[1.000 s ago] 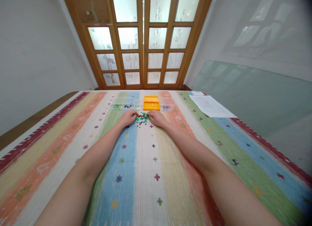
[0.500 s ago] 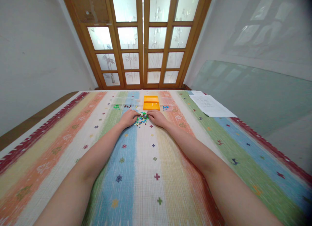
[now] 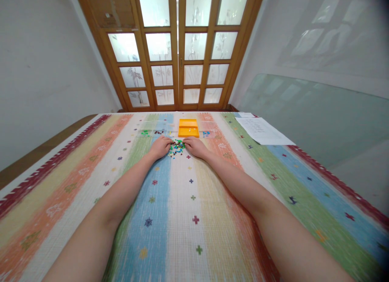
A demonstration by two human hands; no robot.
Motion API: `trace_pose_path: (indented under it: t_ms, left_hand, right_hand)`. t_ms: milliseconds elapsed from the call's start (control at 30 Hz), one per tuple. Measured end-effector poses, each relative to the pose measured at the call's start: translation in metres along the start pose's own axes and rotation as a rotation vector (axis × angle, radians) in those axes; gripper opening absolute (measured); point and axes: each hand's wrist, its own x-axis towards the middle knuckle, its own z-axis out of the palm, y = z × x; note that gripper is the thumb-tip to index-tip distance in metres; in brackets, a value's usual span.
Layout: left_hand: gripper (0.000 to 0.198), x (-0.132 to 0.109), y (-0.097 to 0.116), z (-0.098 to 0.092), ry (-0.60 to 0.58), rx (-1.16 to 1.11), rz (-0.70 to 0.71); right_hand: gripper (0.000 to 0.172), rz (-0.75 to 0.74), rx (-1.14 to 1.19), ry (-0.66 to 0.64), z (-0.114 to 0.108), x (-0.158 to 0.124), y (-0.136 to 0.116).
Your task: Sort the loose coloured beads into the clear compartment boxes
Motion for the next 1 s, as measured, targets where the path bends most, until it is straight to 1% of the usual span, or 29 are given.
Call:
trace_pose_path:
  t_ms: [200, 367, 533, 700, 833, 1000]
  left_hand:
    - [0.034, -0.0005, 0.0019, 0.0007, 0.031, -0.034, -0.091]
    - [0.029, -0.0012, 0.0013, 0.0019, 0.047, -0.029, -0.124]
    - [0.028, -0.002, -0.001, 0.0048, 0.062, -0.028, -0.083]
    - [0.03, -0.0021, 0.0002, 0.0044, 0.013, 0.002, -0.031]
    - [0.032, -0.0019, 0.0016, 0.0048, 0.011, 0.009, -0.037]
    - [0.035, -0.0005, -0.0009, 0.0074, 0.034, 0.01, -0.042]
  right_hand:
    - [0.031, 0.032, -0.026, -0.001, 0.0009, -0.0002, -0.0004]
    - [0.03, 0.036, -0.028, 0.012, 0.0008, -0.0012, -0.0007]
    - [0.03, 0.019, -0.021, 0.012, -0.0003, -0.0017, -0.0018]
    - [0.029, 0.025, -0.024, -0.006, -0.0007, -0.0014, -0.0017]
    - [0.028, 0.005, -0.027, 0.002, 0.0004, -0.0009, -0.0002]
    - [0.028, 0.024, -0.037, -0.017, -0.0007, -0.001, -0.0009]
